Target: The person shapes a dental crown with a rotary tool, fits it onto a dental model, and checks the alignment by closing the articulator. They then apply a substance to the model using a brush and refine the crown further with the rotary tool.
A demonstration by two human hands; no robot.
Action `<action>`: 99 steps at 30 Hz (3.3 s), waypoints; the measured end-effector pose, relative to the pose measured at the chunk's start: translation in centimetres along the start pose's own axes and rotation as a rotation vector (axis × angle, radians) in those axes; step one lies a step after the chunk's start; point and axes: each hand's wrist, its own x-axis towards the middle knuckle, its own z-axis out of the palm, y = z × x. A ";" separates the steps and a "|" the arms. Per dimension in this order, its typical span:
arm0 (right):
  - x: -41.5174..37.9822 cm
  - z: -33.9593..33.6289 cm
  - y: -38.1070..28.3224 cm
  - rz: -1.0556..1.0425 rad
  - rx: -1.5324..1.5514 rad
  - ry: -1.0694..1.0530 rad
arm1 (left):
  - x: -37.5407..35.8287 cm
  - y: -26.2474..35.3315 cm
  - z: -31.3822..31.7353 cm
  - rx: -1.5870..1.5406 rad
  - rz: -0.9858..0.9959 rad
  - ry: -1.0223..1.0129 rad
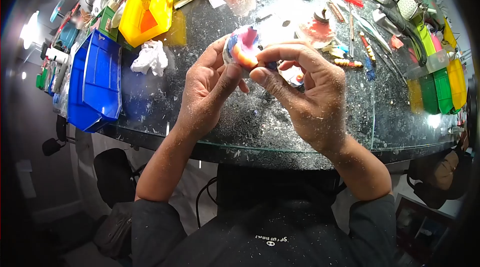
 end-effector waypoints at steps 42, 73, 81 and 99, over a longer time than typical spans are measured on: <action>-0.6 1.0 0.8 0.002 0.081 0.085 | -0.1 -0.1 0.7 -0.035 0.037 0.030; -0.1 0.4 0.4 -0.121 -0.033 0.090 | 0.5 0.0 0.8 -0.063 0.019 0.016; 1.5 -5.6 -0.7 -0.143 -0.003 0.088 | 4.2 -1.3 -1.7 -0.261 -0.030 0.056; -0.1 -8.5 2.9 -0.259 -0.412 -0.567 | 8.5 -2.9 0.7 -0.188 -0.164 -0.016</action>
